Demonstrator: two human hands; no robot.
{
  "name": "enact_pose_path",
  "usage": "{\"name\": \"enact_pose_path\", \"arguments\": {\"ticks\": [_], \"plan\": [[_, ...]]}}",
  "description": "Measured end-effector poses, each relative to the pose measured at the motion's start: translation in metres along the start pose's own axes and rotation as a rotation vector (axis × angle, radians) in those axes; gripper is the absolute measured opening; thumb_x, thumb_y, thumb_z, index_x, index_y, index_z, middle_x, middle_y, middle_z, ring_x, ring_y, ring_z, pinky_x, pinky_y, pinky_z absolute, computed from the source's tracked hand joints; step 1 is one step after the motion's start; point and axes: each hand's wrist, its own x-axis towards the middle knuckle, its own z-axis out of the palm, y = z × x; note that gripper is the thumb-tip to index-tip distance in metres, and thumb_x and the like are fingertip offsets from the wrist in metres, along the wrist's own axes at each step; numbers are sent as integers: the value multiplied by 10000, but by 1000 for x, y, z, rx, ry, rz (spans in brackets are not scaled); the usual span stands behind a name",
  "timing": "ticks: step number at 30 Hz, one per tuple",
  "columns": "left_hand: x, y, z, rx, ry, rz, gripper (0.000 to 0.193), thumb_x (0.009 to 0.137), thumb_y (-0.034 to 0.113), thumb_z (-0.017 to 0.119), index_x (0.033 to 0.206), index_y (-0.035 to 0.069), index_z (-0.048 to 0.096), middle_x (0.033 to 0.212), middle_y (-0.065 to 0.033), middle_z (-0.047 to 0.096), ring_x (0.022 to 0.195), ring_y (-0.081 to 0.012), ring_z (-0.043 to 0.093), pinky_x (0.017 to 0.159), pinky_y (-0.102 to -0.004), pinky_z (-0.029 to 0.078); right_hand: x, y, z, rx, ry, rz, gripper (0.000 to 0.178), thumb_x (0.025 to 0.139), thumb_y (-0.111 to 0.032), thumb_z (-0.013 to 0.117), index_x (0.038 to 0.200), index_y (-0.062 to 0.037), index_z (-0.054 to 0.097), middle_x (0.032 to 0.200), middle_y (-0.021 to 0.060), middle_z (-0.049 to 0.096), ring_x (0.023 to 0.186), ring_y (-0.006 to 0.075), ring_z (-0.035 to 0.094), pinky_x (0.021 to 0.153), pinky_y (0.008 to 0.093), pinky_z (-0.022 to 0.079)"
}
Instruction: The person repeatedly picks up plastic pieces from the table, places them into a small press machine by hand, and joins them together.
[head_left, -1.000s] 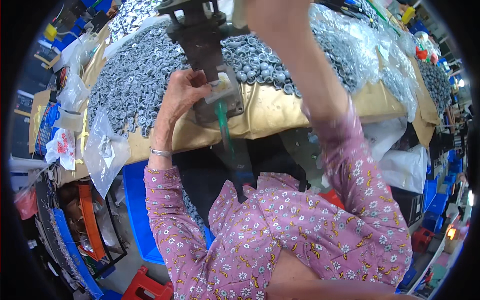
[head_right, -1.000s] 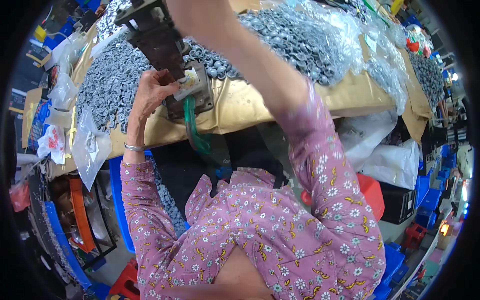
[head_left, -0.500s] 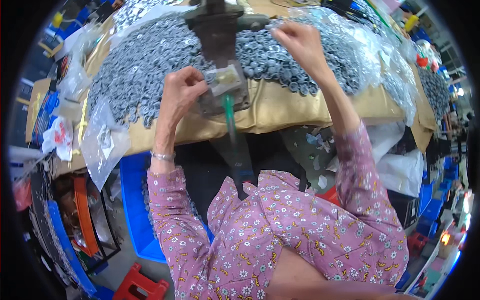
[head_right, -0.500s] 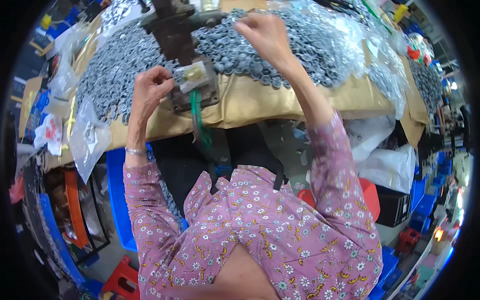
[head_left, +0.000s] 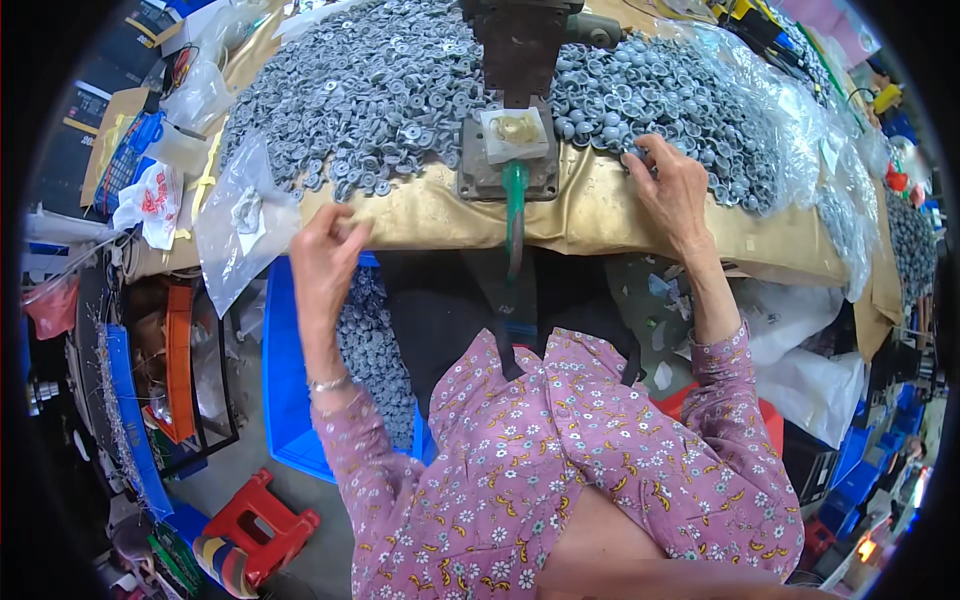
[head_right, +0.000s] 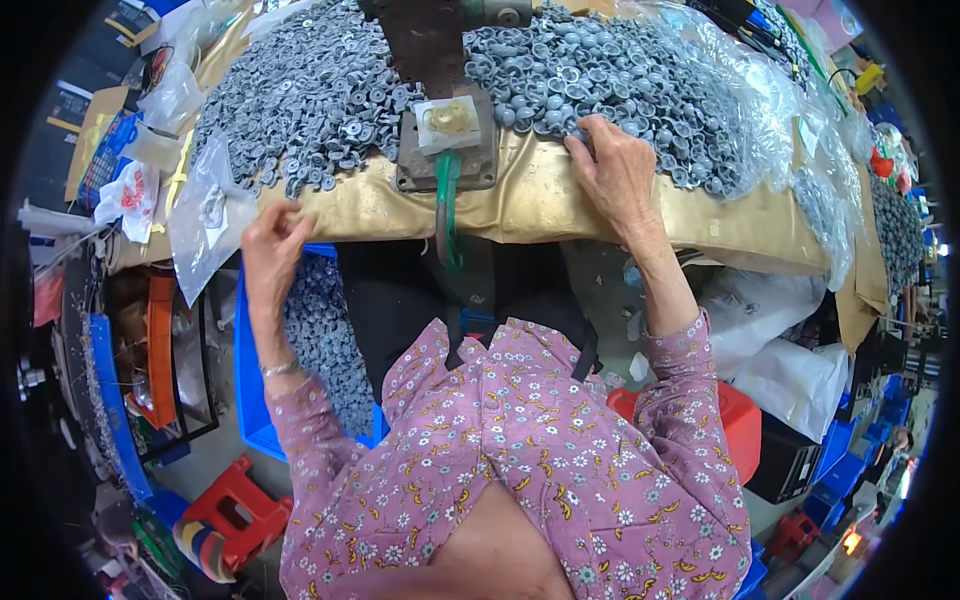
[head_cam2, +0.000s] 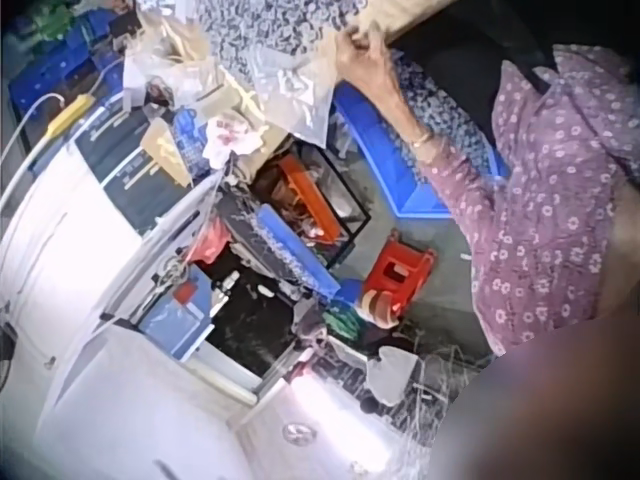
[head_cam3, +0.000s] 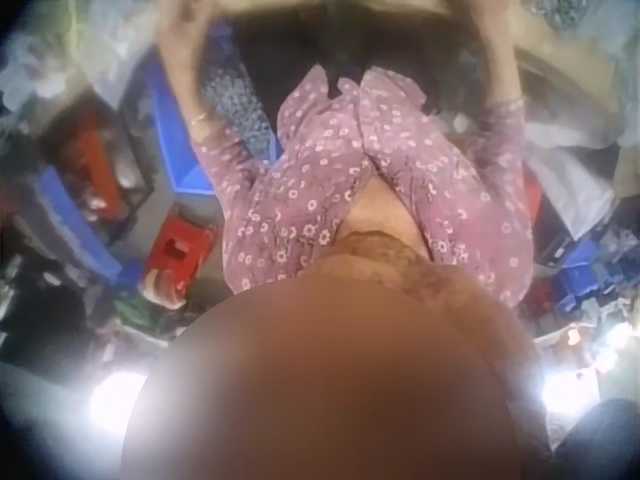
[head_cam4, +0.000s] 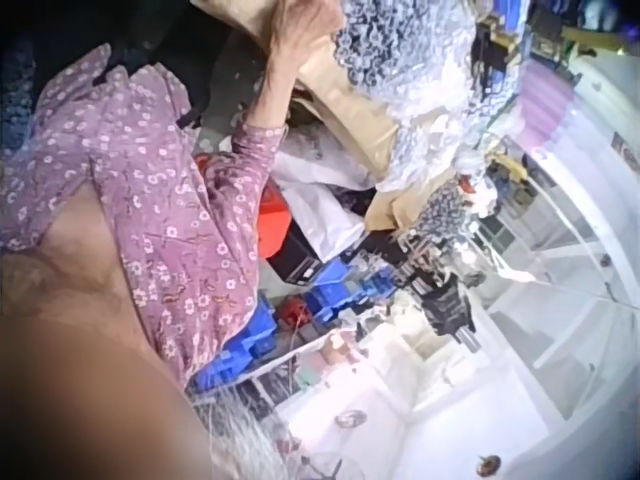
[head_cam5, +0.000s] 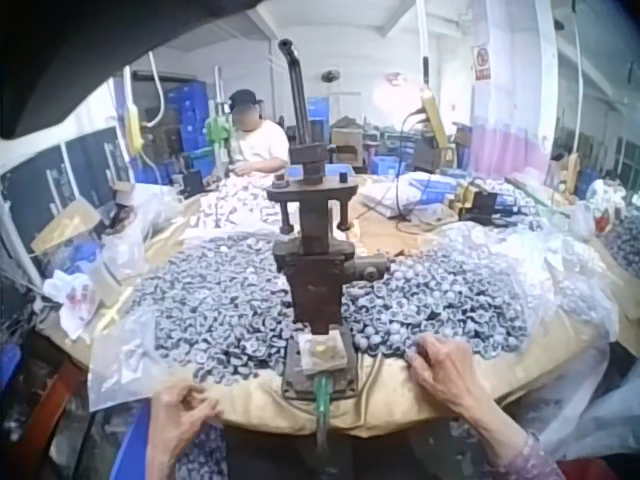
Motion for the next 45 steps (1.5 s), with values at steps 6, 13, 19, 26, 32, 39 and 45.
{"name": "enact_pose_path", "arguments": {"ticks": [6, 13, 19, 26, 32, 39, 45], "plan": [[30, -1, 54, 348, 294, 82, 268, 824, 270, 810, 789, 29, 698, 650, -129, 674, 613, -302, 668, 602, -422, 504, -6, -2, 1, -1, 140, -69, 110, 916, -178, 739, 972, -84, 728, 836, 117, 721, 711, 324, 697, 621, 426, 524], [35, 2, 59, 414, 266, 69, 320, 774, 302, 805, 730, 15, 669, 661, -145, 682, 629, -330, 671, 624, -434, 512, -11, 3, 0, 73, 167, -7, 84, 895, -148, 760, 950, -86, 751, 844, 108, 734, 700, 311, 705, 619, 398, 528], [38, 4, 64, 441, 353, 43, 313, 743, 276, 784, 699, -1, 648, 644, -167, 663, 623, -336, 661, 624, -431, 511, -14, 6, 2, 244, 130, 189, 115, 863, -109, 764, 961, -49, 767, 857, 122, 763, 682, 249, 728, 627, 348, 551], [30, 7, 62, 288, 206, 41, 224, 750, 187, 752, 734, -25, 681, 626, -133, 653, 550, -214, 612, 581, -358, 491, -19, 1, -8, 355, 165, 292, 183, 849, -28, 729, 1025, -42, 775, 878, 101, 767, 627, 159, 678, 604, 290, 540], [31, 17, 76, 205, 136, 101, 175, 766, 157, 736, 817, -3, 687, 641, -138, 651, 588, -262, 633, 600, -383, 495, -10, -15, -6, 536, 268, 216, 135, 903, -36, 723, 1020, -34, 791, 890, 94, 739, 694, 152, 668, 615, 282, 528], [31, 17, 74, 227, 104, 75, 208, 830, 195, 743, 852, -2, 679, 643, -137, 633, 568, -264, 610, 609, -385, 494, -21, -45, 29, 704, 537, 243, 101, 884, -17, 755, 984, -35, 753, 877, 62, 716, 676, 110, 651, 619, 256, 520], [33, 16, 54, 351, -60, 114, 221, 838, 187, 711, 847, -28, 658, 667, -170, 636, 600, -290, 620, 623, -398, 493, -13, -38, 21, 1032, 321, 377, 146, 930, -84, 770, 1067, -33, 779, 857, -22, 730, 745, 17, 624, 652, 176, 492]]}}
